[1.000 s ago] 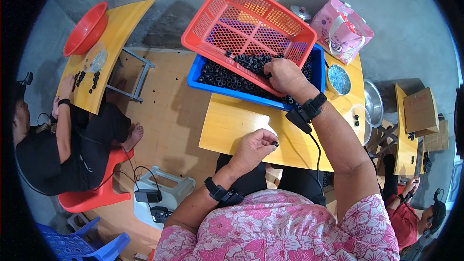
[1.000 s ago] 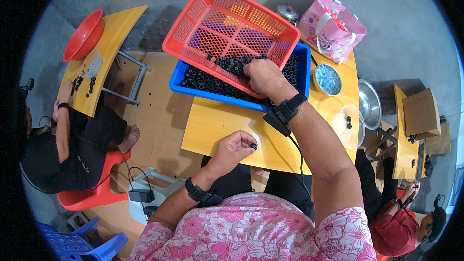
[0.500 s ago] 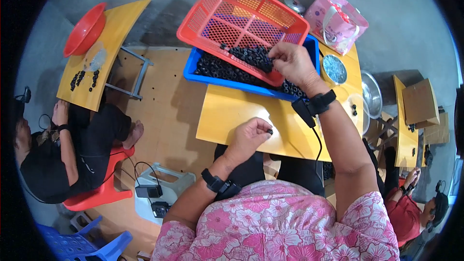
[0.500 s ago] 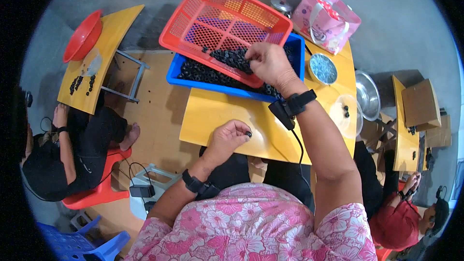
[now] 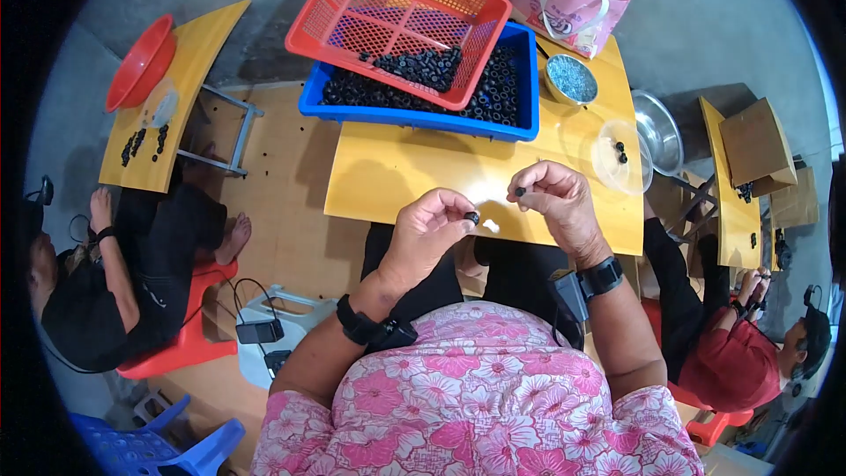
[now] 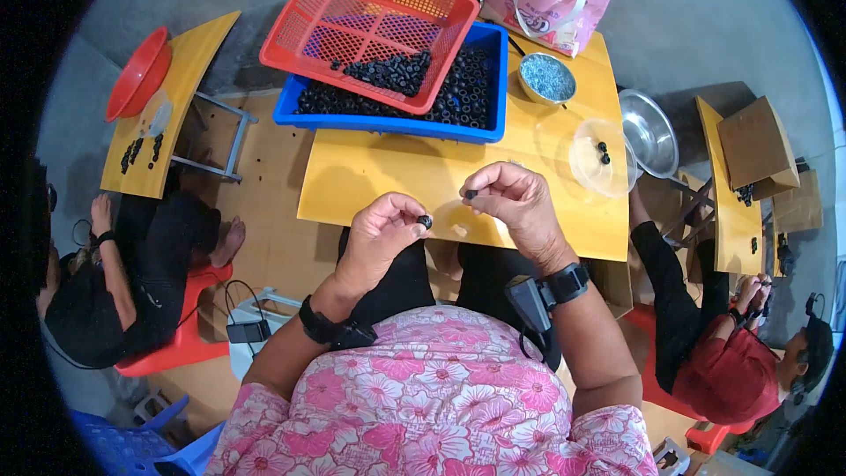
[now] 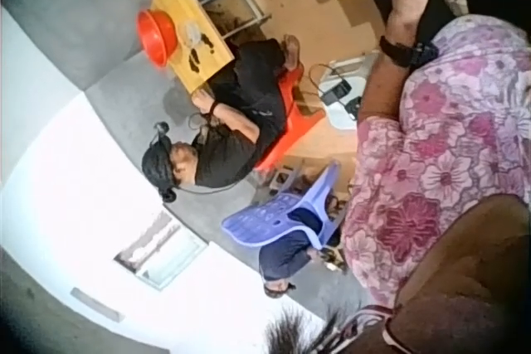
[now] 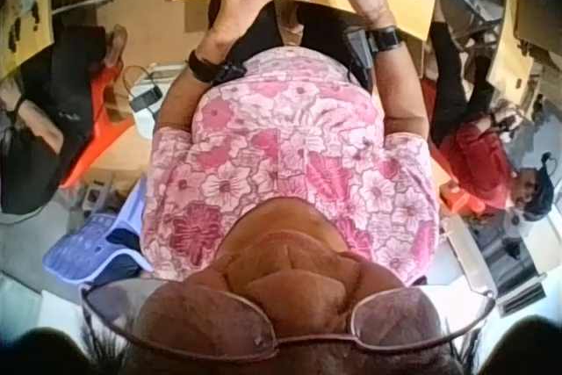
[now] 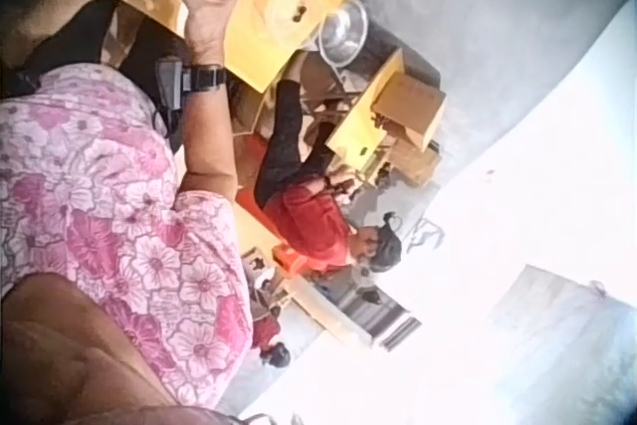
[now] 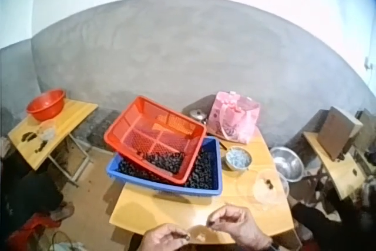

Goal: Sorting and inspecting small black plastic or rubber components at a manufacturing workstation.

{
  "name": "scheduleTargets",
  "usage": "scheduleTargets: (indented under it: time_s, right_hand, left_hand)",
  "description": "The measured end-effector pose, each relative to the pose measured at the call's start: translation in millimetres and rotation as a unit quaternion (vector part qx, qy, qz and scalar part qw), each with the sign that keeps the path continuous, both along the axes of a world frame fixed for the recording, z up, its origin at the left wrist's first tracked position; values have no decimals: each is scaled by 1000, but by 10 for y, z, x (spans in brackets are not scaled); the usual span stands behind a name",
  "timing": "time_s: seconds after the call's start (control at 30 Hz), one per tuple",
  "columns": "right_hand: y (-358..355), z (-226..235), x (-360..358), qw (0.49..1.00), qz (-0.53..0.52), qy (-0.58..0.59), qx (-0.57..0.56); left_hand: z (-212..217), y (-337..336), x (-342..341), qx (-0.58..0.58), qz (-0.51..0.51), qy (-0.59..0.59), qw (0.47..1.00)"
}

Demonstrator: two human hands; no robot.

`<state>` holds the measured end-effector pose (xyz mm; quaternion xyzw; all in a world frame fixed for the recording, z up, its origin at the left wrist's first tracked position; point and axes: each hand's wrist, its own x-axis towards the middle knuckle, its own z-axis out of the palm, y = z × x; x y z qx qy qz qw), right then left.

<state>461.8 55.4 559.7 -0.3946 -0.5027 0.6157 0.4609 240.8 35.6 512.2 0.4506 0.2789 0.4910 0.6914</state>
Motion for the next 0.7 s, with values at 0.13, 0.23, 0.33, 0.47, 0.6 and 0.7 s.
scheduleTargets:
  time_s: [0.13,0.23,0.33,0.47,0.6,0.7]
  right_hand:
    - [-186,37,-100,996,-23,81,-39]
    - [-276,-18,-97,991,-12,126,-42]
    - [-357,-47,-66,987,6,154,-52]
    - [-426,-39,-38,987,4,151,-62]
    - [-459,-23,-58,990,-3,129,-58]
    - [-455,-14,-83,992,4,119,-52]
  left_hand:
    - [162,-86,99,-2,-14,4,1000]
    - [262,-161,159,-21,-20,0,1000]
    - [250,-218,187,-22,-15,-27,999]
    - [232,-254,201,-16,-8,-21,1000]
    - [209,-275,172,-19,-6,-28,999]
    - [213,-273,140,-22,-6,-32,999]
